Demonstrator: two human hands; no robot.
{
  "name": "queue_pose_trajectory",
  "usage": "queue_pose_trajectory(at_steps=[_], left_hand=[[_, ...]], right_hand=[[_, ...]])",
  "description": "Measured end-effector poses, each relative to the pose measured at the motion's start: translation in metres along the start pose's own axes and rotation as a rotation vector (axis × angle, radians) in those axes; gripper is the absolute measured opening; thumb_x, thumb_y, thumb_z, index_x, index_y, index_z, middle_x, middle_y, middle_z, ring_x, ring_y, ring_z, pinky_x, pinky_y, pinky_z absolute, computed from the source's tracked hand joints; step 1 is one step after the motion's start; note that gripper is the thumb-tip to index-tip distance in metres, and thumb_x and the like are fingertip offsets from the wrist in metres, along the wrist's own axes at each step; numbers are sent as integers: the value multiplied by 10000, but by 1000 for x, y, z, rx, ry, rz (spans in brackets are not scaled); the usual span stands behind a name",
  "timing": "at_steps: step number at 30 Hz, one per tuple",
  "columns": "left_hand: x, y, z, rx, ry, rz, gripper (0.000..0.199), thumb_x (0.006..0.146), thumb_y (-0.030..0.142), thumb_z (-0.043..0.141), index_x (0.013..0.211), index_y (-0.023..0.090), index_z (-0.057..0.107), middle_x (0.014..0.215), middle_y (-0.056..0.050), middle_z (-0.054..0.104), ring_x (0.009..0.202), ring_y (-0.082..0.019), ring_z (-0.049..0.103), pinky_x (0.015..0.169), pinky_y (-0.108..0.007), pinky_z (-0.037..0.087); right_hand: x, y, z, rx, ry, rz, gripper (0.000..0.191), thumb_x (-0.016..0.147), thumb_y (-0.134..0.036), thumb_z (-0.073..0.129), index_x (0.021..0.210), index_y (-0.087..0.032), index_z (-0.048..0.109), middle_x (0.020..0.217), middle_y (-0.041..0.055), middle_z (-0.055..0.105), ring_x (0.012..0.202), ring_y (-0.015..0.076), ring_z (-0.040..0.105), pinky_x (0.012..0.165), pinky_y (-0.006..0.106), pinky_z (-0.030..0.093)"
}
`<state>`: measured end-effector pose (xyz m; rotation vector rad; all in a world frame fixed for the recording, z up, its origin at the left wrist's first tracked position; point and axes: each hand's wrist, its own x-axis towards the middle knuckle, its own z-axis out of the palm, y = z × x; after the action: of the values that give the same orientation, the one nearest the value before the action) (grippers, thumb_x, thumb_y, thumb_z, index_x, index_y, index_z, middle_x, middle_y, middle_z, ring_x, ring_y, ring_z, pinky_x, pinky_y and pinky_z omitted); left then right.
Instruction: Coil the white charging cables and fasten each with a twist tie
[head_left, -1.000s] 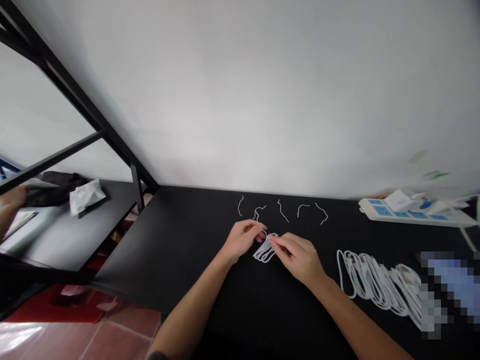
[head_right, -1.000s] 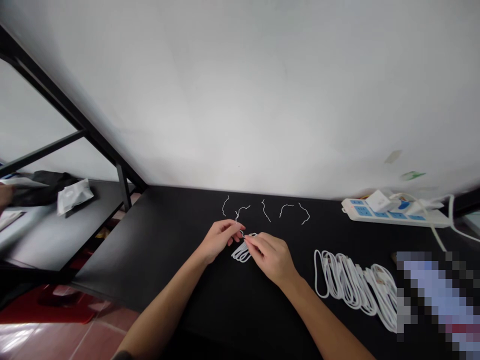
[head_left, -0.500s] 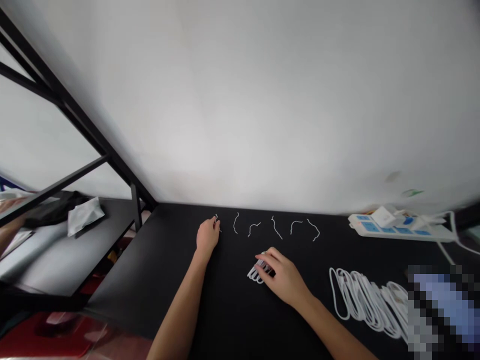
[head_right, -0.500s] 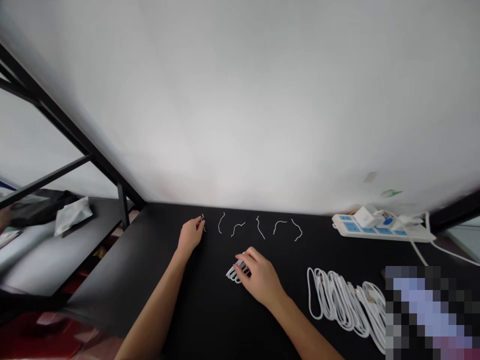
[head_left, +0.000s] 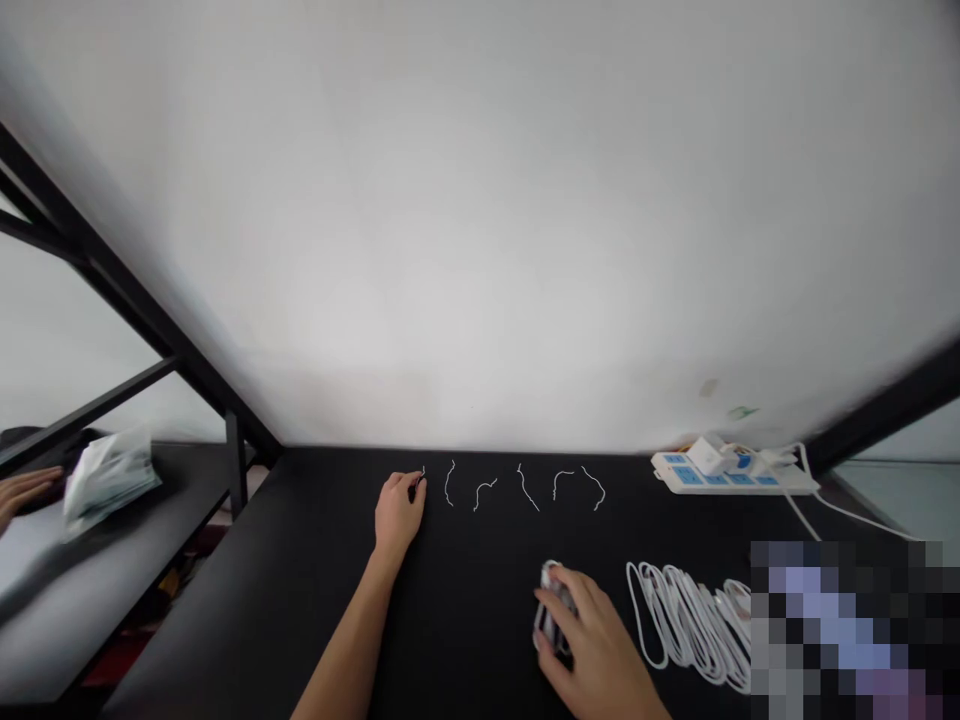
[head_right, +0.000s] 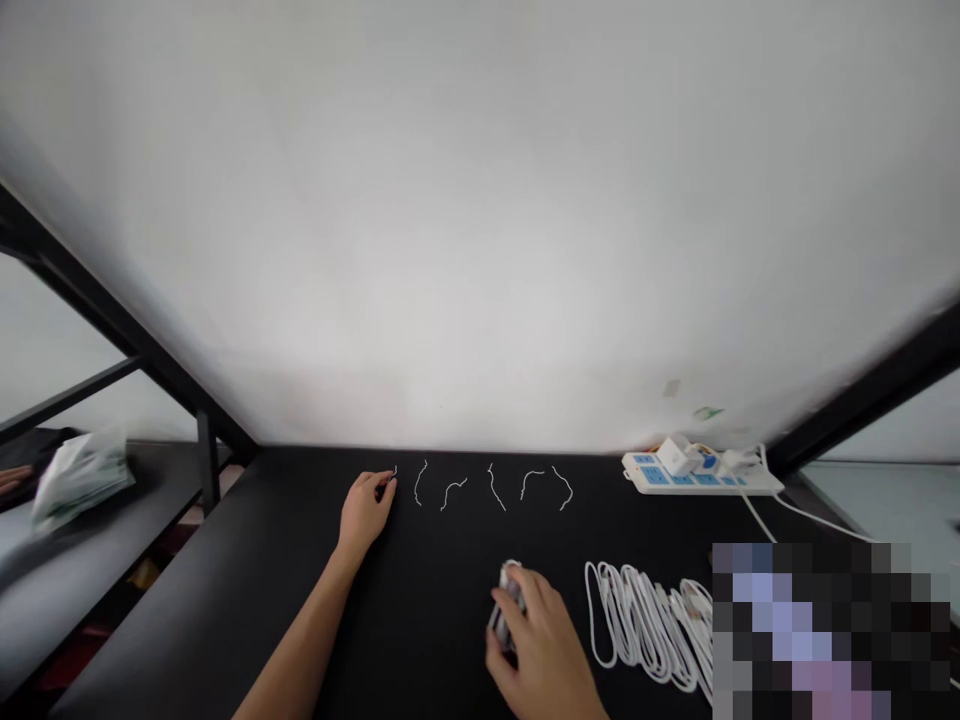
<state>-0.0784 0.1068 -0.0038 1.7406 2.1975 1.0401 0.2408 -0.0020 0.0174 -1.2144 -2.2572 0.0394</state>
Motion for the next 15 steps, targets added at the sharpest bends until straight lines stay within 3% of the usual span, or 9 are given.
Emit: queue_pose_trajectory(at_steps=[3,6,10,15], left_hand=[[-1,0,2,-43,24,34,300,966,354,504,1132,221,715,1039,-95,664,942,-252,650,856,-404,546],[-4,4,2,-123,78,47,337,970,388,495,1178,208,690,1061,-105,629,958,-254,646,894,-423,547],[-14,14,-2,-199,114,71,336,970,398,497,1146,189,692,1054,-107,604,960,-246,641,929,-427,538],[-39,26,-3,-218,67,139,290,967,379,508,1091,197,696,991,-92,607,958,-249,631,931,-434,526]], right_hand=[[-41,32,-19,-144,62,-39,343,815,-237,598,1140,-231,709,1235,129,659,1090,316,666,838,406,599],[-64,55,-34,-235,78,-31,281,848,-300,605,1094,-258,735,1229,102,688,1116,329,670,873,432,592],[-66,65,-39,-266,90,-61,254,875,-412,657,1049,-254,755,1215,89,709,1184,352,644,995,508,547],[-58,54,-26,-205,72,-89,248,937,-243,563,1103,-231,747,1248,82,707,1225,311,640,1056,505,537]])
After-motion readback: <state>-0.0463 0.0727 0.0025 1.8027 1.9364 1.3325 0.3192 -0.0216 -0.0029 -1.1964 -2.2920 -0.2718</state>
